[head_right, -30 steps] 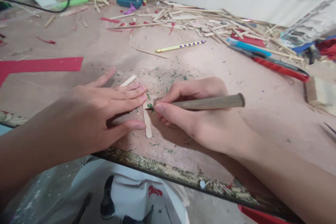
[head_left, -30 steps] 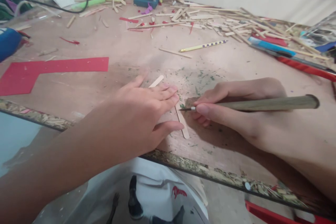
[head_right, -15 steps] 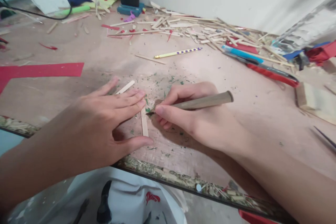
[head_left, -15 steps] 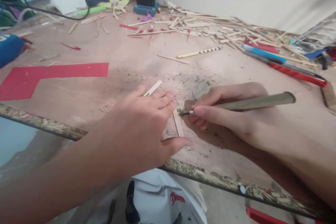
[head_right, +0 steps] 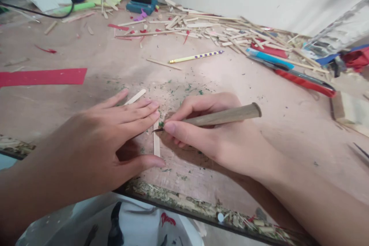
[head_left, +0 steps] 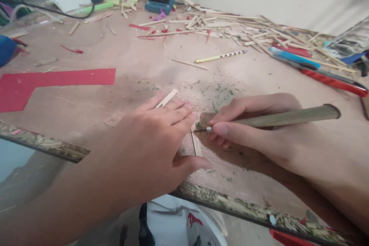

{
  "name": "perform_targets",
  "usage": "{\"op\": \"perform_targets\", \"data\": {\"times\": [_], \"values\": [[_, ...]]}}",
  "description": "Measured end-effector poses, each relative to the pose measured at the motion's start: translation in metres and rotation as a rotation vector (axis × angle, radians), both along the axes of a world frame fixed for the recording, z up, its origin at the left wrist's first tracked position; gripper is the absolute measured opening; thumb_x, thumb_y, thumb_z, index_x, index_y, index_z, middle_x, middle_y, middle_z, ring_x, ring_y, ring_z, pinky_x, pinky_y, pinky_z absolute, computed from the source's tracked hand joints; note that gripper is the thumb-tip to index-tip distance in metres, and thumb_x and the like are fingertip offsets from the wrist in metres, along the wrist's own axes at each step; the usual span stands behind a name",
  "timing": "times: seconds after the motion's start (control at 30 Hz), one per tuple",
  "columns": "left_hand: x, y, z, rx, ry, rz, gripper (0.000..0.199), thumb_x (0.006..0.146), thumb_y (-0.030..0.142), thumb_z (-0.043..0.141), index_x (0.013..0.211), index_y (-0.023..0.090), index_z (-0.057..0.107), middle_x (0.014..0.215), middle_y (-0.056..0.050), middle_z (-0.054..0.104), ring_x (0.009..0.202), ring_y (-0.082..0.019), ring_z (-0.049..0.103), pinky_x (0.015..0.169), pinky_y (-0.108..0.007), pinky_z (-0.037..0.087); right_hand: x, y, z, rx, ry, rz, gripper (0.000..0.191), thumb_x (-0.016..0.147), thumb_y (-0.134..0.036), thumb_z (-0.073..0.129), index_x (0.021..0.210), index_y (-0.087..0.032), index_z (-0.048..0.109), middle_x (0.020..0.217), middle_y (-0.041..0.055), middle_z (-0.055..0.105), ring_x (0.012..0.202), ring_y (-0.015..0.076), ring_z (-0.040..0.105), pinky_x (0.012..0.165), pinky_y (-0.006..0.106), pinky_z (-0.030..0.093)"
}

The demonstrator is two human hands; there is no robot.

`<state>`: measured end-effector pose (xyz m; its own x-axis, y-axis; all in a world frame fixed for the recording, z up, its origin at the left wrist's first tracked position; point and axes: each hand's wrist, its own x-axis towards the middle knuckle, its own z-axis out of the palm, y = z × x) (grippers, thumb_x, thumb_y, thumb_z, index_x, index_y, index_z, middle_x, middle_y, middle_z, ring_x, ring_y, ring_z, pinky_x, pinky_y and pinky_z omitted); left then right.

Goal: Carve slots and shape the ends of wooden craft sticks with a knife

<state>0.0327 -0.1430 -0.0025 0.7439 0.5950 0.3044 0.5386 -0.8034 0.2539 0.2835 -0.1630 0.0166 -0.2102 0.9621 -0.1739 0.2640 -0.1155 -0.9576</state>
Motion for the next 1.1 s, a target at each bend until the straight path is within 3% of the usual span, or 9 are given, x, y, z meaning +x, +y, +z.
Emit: {"op": "perform_targets", "data": {"times": [0.37,0.5,0.63,0.73,0.9,1.1], "values": [[0.000,-0.001,0.001,-0.021,-0.003,-0.003,0.064,0.108,0.057,0.078,0.147,0.006,0.078,0.155,-0.018,0.077,0.149,-0.038,0.073,0.144,-0.057,0.043,-0.006,-0.004,0.006,0.081,-0.113,-0.018,0.026,0.094,-0.039,0.094,0.074,-0.027,0.085,0.062,0.0017,0.074,0.049,0.0120,0.056,0.040,0.023,0.034],[0.001,0.000,0.004,-0.010,0.025,-0.007,0.066,0.109,0.059,0.078,0.148,0.005,0.077,0.155,-0.019,0.077,0.149,-0.039,0.073,0.143,-0.062,0.044,-0.005,-0.005,0.001,0.174,-0.131,-0.002,0.023,0.089,-0.037,0.098,0.073,-0.027,0.085,0.070,0.0013,0.078,0.054,0.0118,0.056,0.045,0.024,0.037],[0.002,0.000,0.008,0.002,0.039,-0.003,0.057,0.111,0.056,0.075,0.137,0.006,0.082,0.144,-0.021,0.083,0.137,-0.041,0.079,0.141,-0.066,0.044,-0.005,-0.006,-0.001,0.255,-0.194,-0.009,0.017,0.093,-0.033,0.093,0.078,-0.026,0.087,0.076,0.0043,0.082,0.056,0.0145,0.058,0.049,0.028,0.040],[0.002,-0.001,0.009,0.005,0.054,0.005,0.053,0.110,0.057,0.074,0.131,0.009,0.084,0.138,-0.021,0.085,0.130,-0.041,0.083,0.140,-0.066,0.045,-0.003,-0.006,-0.003,0.272,-0.193,-0.005,0.016,0.091,-0.035,0.095,0.078,-0.029,0.087,0.077,0.0025,0.082,0.054,0.0156,0.059,0.046,0.030,0.039],[0.001,-0.002,0.006,0.004,0.055,0.017,0.058,0.113,0.060,0.070,0.137,0.009,0.082,0.141,-0.019,0.084,0.136,-0.038,0.080,0.140,-0.064,0.045,0.000,-0.005,-0.008,0.257,-0.175,0.009,0.021,0.096,-0.039,0.091,0.078,-0.031,0.085,0.068,-0.0010,0.078,0.052,0.0151,0.062,0.041,0.027,0.038],[0.000,-0.002,0.009,-0.017,0.051,0.000,0.054,0.115,0.057,0.064,0.135,0.010,0.083,0.138,-0.020,0.085,0.132,-0.038,0.081,0.143,-0.065,0.041,0.001,-0.006,-0.006,0.266,-0.200,-0.024,0.020,0.089,-0.044,0.099,0.077,-0.033,0.087,0.078,0.0002,0.084,0.054,0.0176,0.065,0.044,0.030,0.041]]}}
